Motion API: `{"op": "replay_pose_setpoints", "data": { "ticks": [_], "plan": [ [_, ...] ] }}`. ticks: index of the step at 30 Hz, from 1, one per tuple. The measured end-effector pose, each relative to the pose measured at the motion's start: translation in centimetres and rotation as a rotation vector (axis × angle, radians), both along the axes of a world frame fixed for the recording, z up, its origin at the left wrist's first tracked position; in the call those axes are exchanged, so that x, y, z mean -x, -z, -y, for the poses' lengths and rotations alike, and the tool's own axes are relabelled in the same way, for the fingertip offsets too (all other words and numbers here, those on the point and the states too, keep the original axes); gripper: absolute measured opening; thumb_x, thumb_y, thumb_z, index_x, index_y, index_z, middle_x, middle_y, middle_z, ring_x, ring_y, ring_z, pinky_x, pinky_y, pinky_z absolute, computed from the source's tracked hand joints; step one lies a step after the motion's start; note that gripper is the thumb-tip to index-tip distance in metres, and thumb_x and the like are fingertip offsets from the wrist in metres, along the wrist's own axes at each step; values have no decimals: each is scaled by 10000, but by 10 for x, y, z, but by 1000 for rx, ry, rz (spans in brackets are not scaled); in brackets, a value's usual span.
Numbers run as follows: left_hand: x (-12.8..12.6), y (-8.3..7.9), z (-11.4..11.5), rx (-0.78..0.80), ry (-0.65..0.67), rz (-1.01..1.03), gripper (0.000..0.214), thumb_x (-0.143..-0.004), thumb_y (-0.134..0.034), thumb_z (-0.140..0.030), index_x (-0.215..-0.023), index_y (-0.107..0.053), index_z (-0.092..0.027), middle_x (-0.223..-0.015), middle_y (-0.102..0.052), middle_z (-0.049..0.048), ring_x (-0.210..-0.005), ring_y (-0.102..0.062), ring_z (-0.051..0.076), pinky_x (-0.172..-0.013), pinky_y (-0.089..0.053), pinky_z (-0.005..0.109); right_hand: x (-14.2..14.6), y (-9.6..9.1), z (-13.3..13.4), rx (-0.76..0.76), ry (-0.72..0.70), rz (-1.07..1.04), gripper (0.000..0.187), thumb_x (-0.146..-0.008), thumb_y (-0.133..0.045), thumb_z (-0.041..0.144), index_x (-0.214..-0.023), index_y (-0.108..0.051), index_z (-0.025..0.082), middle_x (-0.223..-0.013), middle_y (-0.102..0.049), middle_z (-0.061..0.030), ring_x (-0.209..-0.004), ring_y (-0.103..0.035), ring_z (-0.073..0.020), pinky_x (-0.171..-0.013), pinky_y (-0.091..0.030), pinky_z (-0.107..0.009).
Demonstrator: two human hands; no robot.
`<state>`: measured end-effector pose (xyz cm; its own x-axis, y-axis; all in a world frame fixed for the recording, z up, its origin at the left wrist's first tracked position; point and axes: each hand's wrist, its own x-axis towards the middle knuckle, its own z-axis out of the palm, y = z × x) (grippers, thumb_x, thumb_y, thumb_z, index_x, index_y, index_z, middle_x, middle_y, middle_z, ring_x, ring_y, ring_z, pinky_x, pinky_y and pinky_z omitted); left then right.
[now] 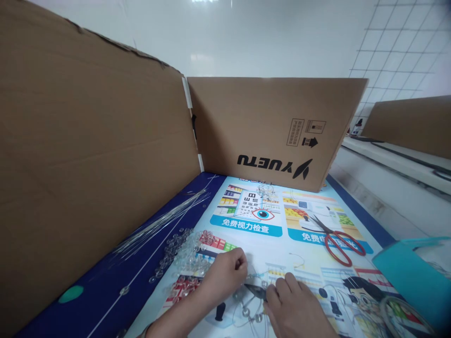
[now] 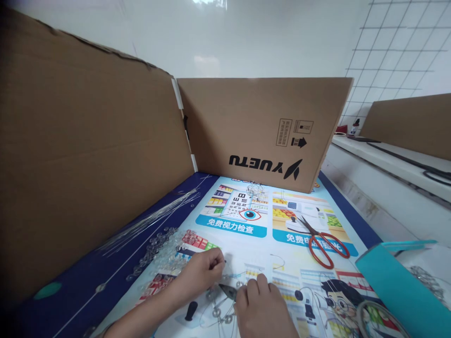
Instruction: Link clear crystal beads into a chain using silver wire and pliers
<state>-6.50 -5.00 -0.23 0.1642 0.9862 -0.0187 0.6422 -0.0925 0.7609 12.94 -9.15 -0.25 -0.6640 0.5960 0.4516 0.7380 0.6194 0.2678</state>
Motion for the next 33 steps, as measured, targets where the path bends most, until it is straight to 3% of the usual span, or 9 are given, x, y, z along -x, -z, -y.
{"op": "replay_pose_setpoints", "data": {
  "ticks": [4, 11, 23, 33],
  "plan": [
    [0, 0, 0, 88, -14, 49, 99, -737, -412, -181, -654, -464, -195, -506, -494, -62, -439, -518, 105, -437, -306, 182, 2, -9, 0, 60, 66, -18, 204, -668, -695, 291, -752, -527, 214, -696, -545, -10, -696, -443, -211, -579, -236, -327],
    [2, 1, 2, -18, -20, -25, 106, -729, -426, -180, -639, -482, -194, -556, -519, -46, -537, -516, 115, -464, -267, 189, -5, -21, 0, 151, 109, -46, 150, -687, -679, 296, -733, -554, 228, -710, -557, -14, -745, -452, -220, -621, -248, -331],
    [3, 3, 0, 12, 31, 47, 118, -760, -426, -203, -657, -485, -196, -545, -498, -54, -523, -498, 110, -470, -275, 188, -19, -35, 1, 294, 194, 12, 36, -754, -606, 261, -750, -594, 227, -751, -574, -30, -776, -465, -222, -639, -247, -335],
    [4, 1, 2, 80, 70, 118, 124, -770, -422, -226, -676, -494, -189, -532, -465, -65, -452, -496, 97, -450, -317, 184, -19, -38, 1, 300, 199, 13, 48, -759, -603, 262, -744, -602, 217, -748, -579, -38, -764, -472, -219, -646, -269, -328]
  ]
}}
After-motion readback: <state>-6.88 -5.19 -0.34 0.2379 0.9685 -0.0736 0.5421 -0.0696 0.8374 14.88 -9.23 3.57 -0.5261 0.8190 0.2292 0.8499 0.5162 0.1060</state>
